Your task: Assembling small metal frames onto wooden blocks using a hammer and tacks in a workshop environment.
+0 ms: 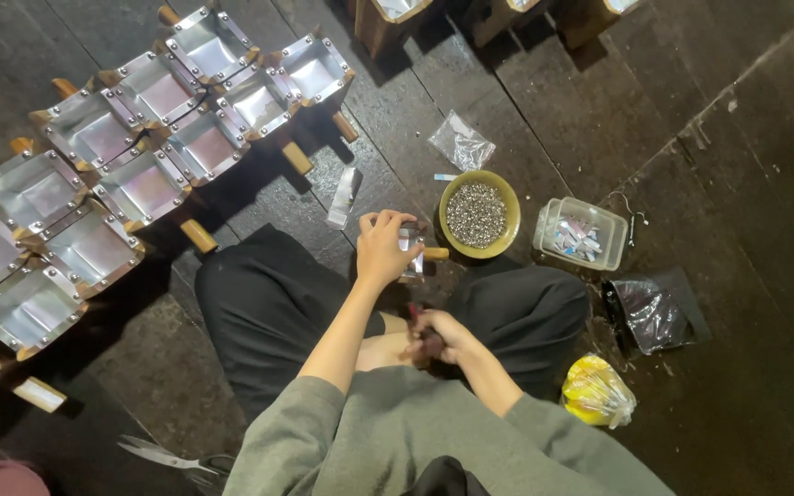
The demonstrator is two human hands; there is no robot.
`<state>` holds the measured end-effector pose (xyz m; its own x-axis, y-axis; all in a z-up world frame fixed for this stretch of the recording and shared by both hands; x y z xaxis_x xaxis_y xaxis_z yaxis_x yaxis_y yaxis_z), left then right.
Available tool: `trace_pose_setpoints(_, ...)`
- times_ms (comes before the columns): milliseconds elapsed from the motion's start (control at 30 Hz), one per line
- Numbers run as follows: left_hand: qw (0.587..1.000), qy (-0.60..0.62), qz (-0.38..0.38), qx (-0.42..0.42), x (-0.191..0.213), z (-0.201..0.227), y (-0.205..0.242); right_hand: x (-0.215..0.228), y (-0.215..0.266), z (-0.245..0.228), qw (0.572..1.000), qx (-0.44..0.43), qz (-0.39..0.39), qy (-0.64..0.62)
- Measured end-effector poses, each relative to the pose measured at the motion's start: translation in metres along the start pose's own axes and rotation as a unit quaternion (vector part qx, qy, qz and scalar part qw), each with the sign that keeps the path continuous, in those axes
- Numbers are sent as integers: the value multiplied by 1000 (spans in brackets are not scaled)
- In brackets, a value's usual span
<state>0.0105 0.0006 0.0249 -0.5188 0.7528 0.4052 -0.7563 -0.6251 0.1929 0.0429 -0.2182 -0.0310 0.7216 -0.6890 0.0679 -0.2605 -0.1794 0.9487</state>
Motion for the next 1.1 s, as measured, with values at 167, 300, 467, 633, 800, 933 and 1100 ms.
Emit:
trace_pose_setpoints(167, 1000, -7, 1, -1, -5, -4, -1, 35, 71, -36, 948, 130, 169, 237)
trace_pose_setpoints(300, 1000, -7, -8, 7, -7, -7, -2, 38, 128, -70, 893, 220, 296, 257)
trace_pose_setpoints(467, 1000, -9, -10, 6, -5, -5, 0, 8, 167, -88, 813, 418, 336, 225)
trace_pose_setpoints(633, 999, -8, -27, 20, -2, -4, -1, -4, 120, -72, 655, 541, 387, 360)
trace_pose_setpoints(800, 999, 2, -35, 25, -2, -7, -5, -2, 108, -76, 700, 500, 357, 363)
trace_pose_setpoints(933, 999, -3, -28, 20, 0, -5, -2, -5, 143, -81, 593, 606, 422, 321)
trace_pose_setpoints(1100, 999, -18, -45, 21, -2, -10, -7, -3, 95, -54, 539, 591, 467, 376)
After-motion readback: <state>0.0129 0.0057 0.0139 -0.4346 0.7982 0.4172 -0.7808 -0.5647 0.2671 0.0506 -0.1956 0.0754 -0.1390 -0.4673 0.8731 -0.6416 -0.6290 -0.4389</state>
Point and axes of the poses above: each hand's wrist, its own y-axis away from the middle knuckle, its own x-axis out of the back of the hand, z = x × y, the point moved 1 cm from there along -y, towards the middle knuckle, and after that the axes turned 11 degrees about y, right-handed, at the moved point
